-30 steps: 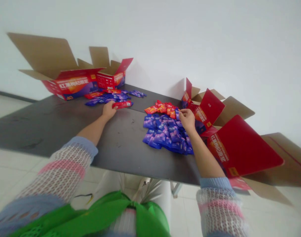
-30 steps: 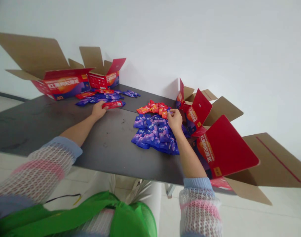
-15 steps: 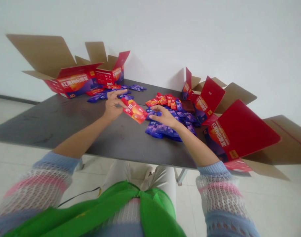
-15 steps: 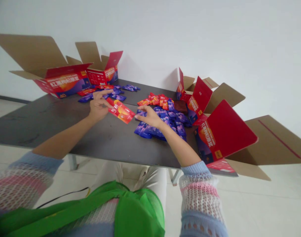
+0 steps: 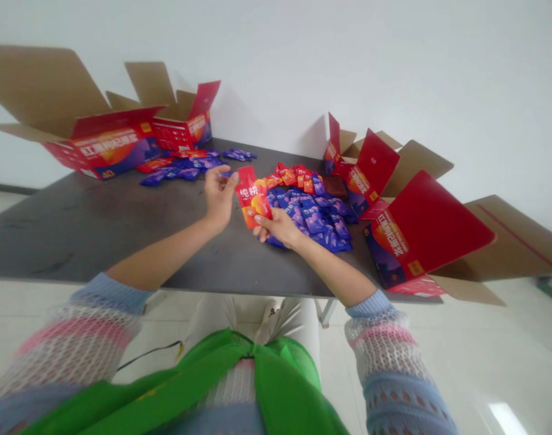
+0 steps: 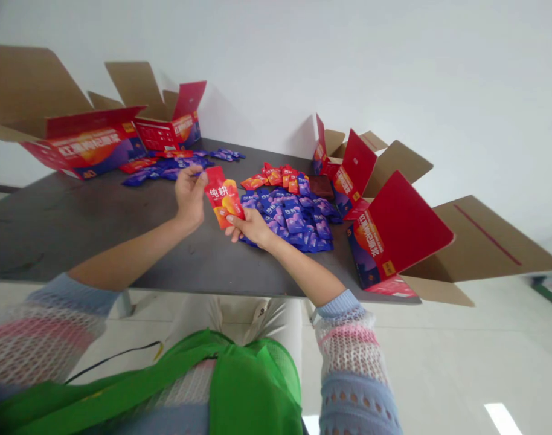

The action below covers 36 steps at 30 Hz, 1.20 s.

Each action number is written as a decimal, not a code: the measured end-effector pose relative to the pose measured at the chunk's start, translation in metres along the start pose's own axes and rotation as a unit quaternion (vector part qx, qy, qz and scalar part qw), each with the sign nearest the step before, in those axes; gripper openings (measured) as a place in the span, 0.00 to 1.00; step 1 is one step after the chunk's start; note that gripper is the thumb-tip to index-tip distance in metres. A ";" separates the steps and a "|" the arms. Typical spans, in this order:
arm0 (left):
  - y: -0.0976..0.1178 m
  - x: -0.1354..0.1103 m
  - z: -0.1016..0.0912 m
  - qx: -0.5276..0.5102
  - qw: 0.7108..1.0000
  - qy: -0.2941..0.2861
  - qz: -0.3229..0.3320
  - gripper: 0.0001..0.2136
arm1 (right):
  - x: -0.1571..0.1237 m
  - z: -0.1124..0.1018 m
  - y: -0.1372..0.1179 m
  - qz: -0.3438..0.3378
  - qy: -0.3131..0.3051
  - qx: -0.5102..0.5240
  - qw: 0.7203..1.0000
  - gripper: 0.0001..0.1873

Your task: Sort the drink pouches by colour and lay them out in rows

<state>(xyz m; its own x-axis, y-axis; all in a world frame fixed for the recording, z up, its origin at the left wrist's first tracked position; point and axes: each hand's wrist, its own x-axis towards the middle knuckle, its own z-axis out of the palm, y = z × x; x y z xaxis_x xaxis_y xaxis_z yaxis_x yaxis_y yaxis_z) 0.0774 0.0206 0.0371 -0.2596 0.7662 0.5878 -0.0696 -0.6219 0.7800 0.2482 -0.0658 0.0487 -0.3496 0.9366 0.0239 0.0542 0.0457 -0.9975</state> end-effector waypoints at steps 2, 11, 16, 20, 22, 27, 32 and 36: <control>0.000 -0.009 0.002 -0.041 0.994 -0.061 -0.087 0.27 | 0.003 0.000 0.003 0.005 0.054 0.003 0.999 0.26; 0.001 -0.043 0.013 -0.064 0.937 -0.270 -0.213 0.22 | 0.006 0.002 0.032 0.021 0.157 -0.034 0.987 0.36; -0.005 -0.038 0.012 -0.097 0.915 -0.330 -0.212 0.23 | -0.002 0.003 0.044 -0.003 0.154 -0.083 0.985 0.43; -0.001 -0.032 0.003 -0.120 0.888 -0.391 -0.210 0.22 | -0.008 0.003 0.040 -0.055 0.137 -0.161 0.976 0.48; -0.001 -0.034 -0.003 -0.117 0.871 -0.421 -0.226 0.22 | -0.013 0.003 0.035 -0.067 0.135 -0.208 0.966 0.49; -0.007 -0.056 -0.001 -0.124 0.855 -0.423 -0.273 0.26 | -0.028 0.004 0.024 -0.051 0.116 -0.335 0.934 0.49; -0.005 -0.077 0.009 -0.131 0.864 -0.398 -0.279 0.29 | -0.037 0.002 0.026 -0.051 0.120 -0.403 0.906 0.46; 0.007 -0.079 0.006 -0.030 0.918 -0.345 -0.195 0.29 | -0.034 0.001 0.031 -0.054 0.135 -0.402 0.904 0.42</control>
<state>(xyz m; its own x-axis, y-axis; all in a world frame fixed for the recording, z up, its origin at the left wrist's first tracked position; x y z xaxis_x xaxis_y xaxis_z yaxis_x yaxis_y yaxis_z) 0.1030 -0.0435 -0.0031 0.4665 0.8396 0.2784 -0.0859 -0.2702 0.9590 0.2613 -0.0967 0.0165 -0.1583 0.9573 0.2418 0.7342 0.2778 -0.6195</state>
